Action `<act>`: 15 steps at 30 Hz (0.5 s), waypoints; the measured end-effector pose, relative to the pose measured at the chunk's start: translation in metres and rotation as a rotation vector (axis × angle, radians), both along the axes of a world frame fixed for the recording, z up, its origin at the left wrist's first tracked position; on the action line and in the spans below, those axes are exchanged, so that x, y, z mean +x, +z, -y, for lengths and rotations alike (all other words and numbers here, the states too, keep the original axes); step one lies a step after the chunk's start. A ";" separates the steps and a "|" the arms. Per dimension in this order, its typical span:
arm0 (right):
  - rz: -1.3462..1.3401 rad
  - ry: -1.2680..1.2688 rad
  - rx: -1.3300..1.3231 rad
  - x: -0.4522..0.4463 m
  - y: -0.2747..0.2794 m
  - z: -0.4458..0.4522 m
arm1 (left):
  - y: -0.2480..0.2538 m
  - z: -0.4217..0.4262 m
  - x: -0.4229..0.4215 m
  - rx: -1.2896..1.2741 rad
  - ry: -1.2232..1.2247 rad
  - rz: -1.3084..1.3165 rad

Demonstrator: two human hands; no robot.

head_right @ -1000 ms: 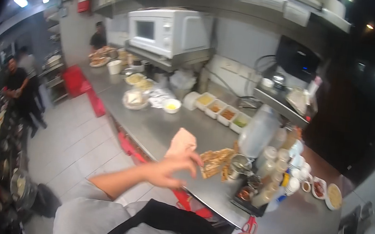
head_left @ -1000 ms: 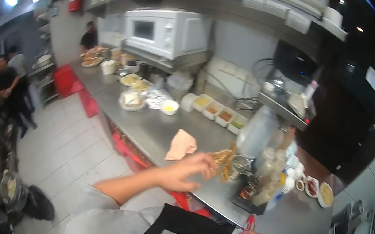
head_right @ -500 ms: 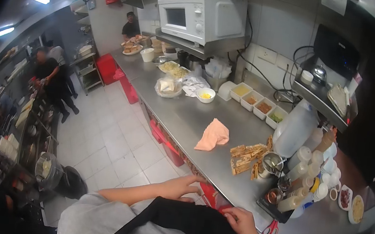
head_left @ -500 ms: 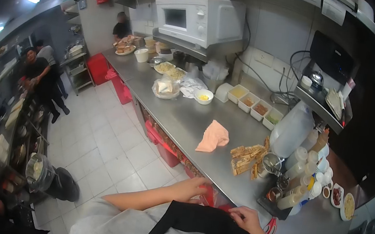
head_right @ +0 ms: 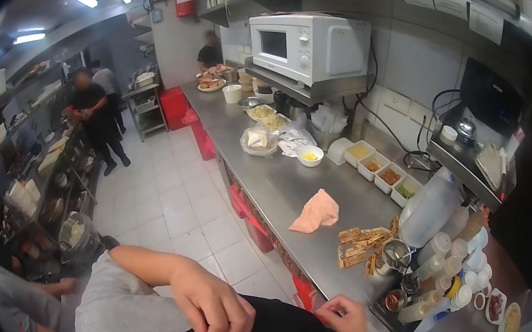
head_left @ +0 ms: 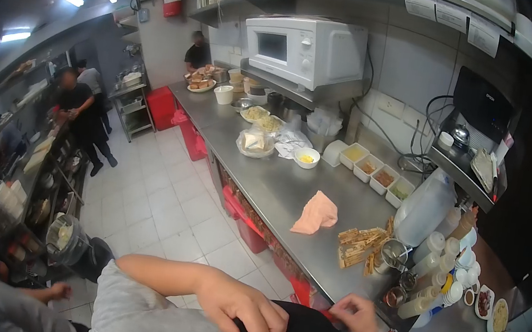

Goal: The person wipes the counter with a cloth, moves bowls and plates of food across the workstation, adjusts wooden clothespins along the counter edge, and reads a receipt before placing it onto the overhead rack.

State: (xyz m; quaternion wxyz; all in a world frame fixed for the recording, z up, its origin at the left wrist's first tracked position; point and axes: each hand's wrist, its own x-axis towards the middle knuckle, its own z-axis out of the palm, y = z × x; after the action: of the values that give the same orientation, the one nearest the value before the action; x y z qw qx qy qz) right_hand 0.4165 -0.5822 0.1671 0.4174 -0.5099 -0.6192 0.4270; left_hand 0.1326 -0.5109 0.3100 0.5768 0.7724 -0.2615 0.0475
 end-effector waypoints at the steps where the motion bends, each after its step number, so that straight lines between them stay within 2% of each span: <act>1: -0.145 0.016 -0.097 -0.011 -0.022 0.004 | 0.003 -0.001 -0.004 -0.031 -0.043 -0.007; 3: -0.427 0.046 -0.289 -0.028 -0.051 0.007 | 0.012 -0.006 -0.013 -0.093 -0.129 -0.013; 7: -0.413 -0.048 -0.175 -0.018 -0.052 0.009 | 0.008 -0.011 -0.039 -0.003 -0.032 -0.111; 10: -0.323 -0.059 -0.164 -0.014 -0.065 0.014 | 0.019 -0.006 -0.055 0.117 0.176 -0.104; 11: -0.373 -0.027 -0.186 -0.014 -0.066 0.016 | 0.021 -0.005 -0.059 0.164 0.220 -0.077; 15: -0.410 -0.135 -0.146 -0.016 -0.066 0.021 | 0.013 -0.005 -0.071 0.107 0.215 -0.162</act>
State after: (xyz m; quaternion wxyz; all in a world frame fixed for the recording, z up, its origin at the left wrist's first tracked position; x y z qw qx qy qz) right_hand 0.4005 -0.6033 0.1008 0.5242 -0.4817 -0.4532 0.5365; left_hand 0.0619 -0.5064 0.3226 0.5456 0.8269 -0.1320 0.0326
